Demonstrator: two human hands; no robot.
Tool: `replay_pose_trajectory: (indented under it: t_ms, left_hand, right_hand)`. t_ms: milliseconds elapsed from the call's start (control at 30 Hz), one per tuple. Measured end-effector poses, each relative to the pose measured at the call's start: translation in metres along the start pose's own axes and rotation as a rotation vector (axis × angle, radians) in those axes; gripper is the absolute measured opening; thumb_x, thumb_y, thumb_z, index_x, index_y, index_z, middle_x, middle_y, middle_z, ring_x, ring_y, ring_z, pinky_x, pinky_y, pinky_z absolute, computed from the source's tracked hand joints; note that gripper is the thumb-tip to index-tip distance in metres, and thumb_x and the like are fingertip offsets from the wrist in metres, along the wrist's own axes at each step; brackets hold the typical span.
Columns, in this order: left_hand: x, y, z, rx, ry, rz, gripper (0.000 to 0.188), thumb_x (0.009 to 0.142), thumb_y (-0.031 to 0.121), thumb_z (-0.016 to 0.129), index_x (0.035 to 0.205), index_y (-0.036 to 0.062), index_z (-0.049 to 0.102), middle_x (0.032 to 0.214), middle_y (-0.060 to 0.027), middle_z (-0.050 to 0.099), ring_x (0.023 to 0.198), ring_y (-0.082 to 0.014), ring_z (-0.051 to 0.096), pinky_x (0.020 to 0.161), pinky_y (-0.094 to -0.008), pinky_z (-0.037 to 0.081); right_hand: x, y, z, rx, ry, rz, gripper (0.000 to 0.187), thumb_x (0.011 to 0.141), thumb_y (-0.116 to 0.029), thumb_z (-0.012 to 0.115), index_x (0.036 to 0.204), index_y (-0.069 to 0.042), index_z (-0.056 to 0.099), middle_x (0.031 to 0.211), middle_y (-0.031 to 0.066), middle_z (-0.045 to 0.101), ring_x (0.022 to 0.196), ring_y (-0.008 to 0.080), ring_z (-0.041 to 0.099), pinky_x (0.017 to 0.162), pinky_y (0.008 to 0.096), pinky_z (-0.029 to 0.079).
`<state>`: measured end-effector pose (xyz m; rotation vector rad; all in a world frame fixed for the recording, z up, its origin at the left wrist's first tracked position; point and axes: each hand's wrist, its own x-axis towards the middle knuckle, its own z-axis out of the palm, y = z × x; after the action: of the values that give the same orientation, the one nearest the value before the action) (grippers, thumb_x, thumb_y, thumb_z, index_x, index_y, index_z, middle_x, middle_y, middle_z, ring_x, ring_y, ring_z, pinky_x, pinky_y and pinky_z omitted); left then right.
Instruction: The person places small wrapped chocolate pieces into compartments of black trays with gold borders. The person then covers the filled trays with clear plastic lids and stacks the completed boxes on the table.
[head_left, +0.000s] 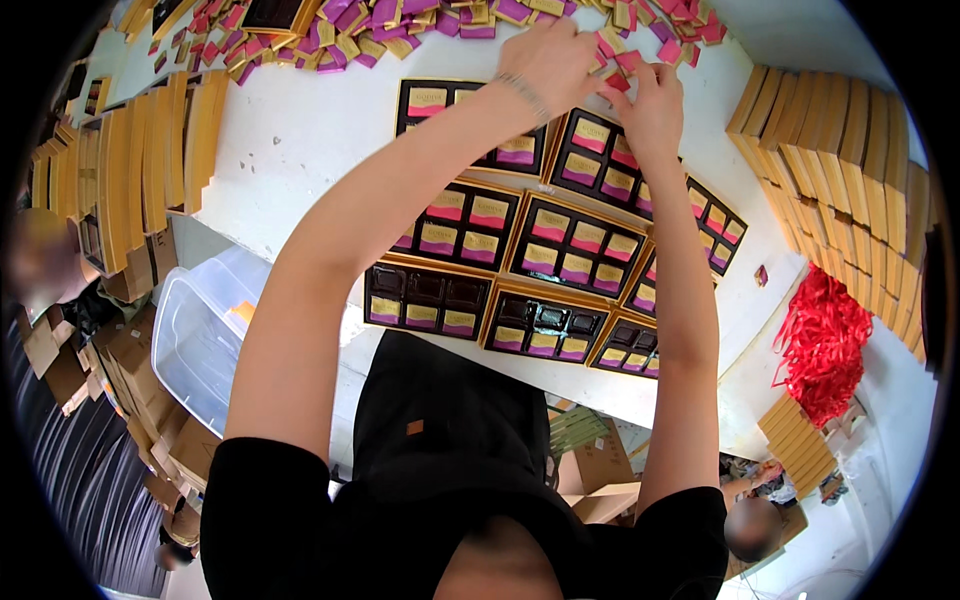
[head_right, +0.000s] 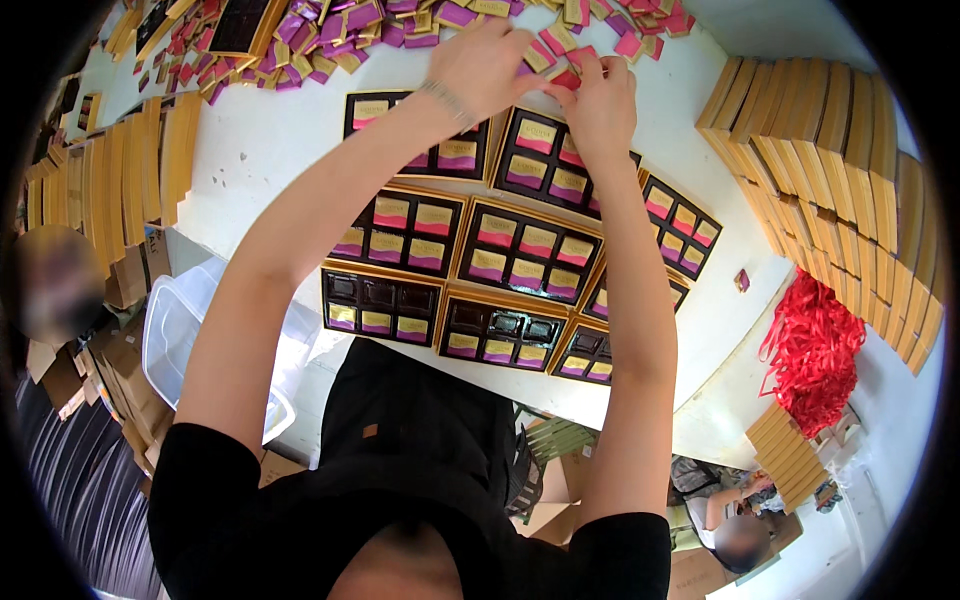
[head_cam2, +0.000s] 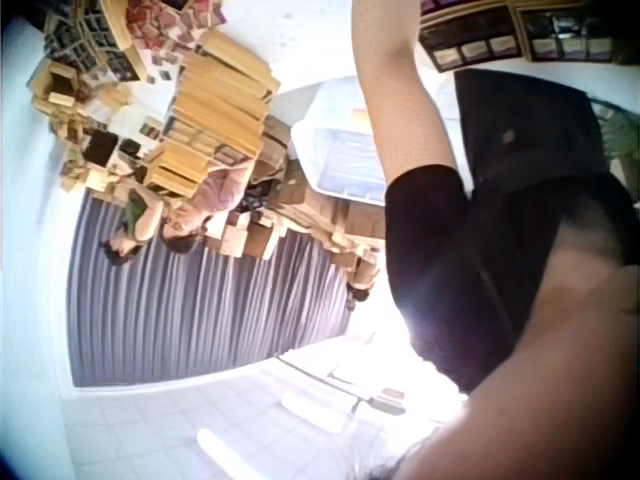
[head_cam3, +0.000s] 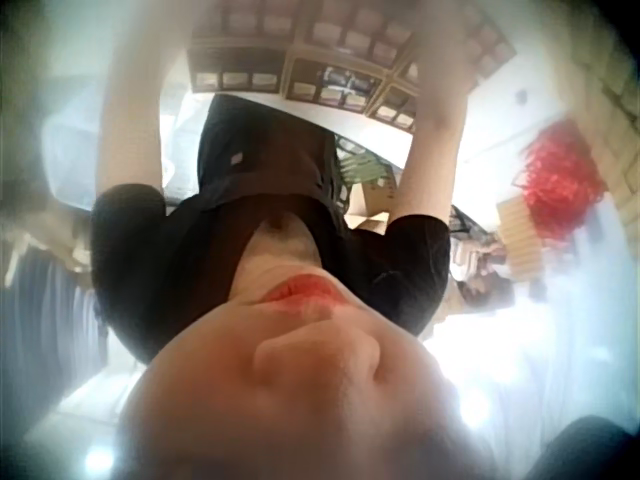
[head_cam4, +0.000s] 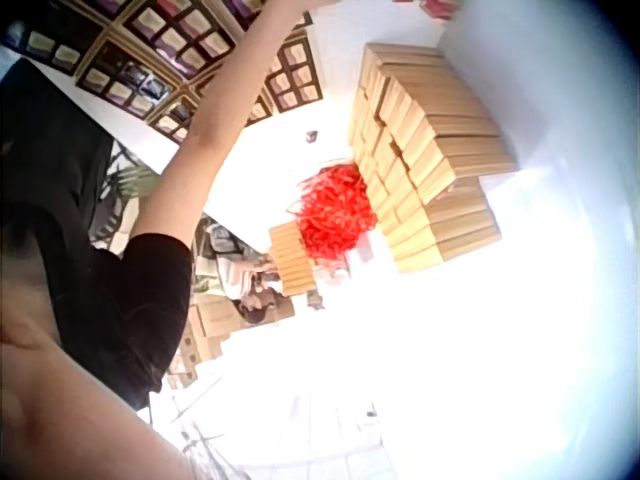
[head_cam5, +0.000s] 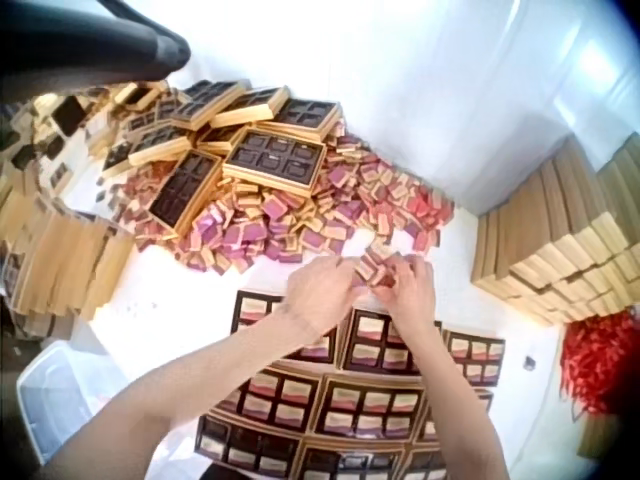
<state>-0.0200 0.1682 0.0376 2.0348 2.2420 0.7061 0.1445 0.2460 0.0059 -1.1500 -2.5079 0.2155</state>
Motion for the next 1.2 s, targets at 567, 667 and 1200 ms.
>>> replay_pose_trajectory:
  t_ms: [567,667,1200]
  left_hand:
    - [0.046,-0.034,0.039,-0.014,-0.179,-0.079,0.029,0.08,0.019,0.072,0.103,0.0019,0.066,0.102,-0.0155,0.064,0.103,-0.0342,0.061,0.087,-0.0436,0.05]
    - [0.04,-0.055,0.03,-0.158,-0.22,-0.04,0.024,0.081,0.022,0.07,0.096,0.0033,0.067,0.094,-0.0133,0.067,0.095,-0.0324,0.064,0.084,-0.0431,0.052]
    - [-0.196,-0.098,-0.122,-0.136,-0.043,0.252,0.046,0.077,-0.001,0.065,0.122,0.0072,0.065,0.12,-0.0093,0.068,0.114,-0.0285,0.064,0.094,-0.036,0.055]
  right_hand:
    - [0.032,0.038,0.001,0.428,-0.221,0.279,0.041,0.077,-0.011,0.072,0.116,-0.002,0.064,0.104,0.0209,0.069,0.088,0.0308,0.069,0.078,0.0363,0.056]
    - [0.037,0.058,0.001,0.789,-0.266,0.507,0.042,0.078,-0.003,0.065,0.119,0.0,0.063,0.1,0.0172,0.071,0.081,0.0242,0.07,0.071,0.0324,0.057]
    - [-0.08,-0.16,-0.027,0.866,-0.336,0.056,0.016,0.085,0.001,0.063,0.1,-0.003,0.069,0.094,0.0103,0.071,0.079,0.0211,0.068,0.071,0.0291,0.054]
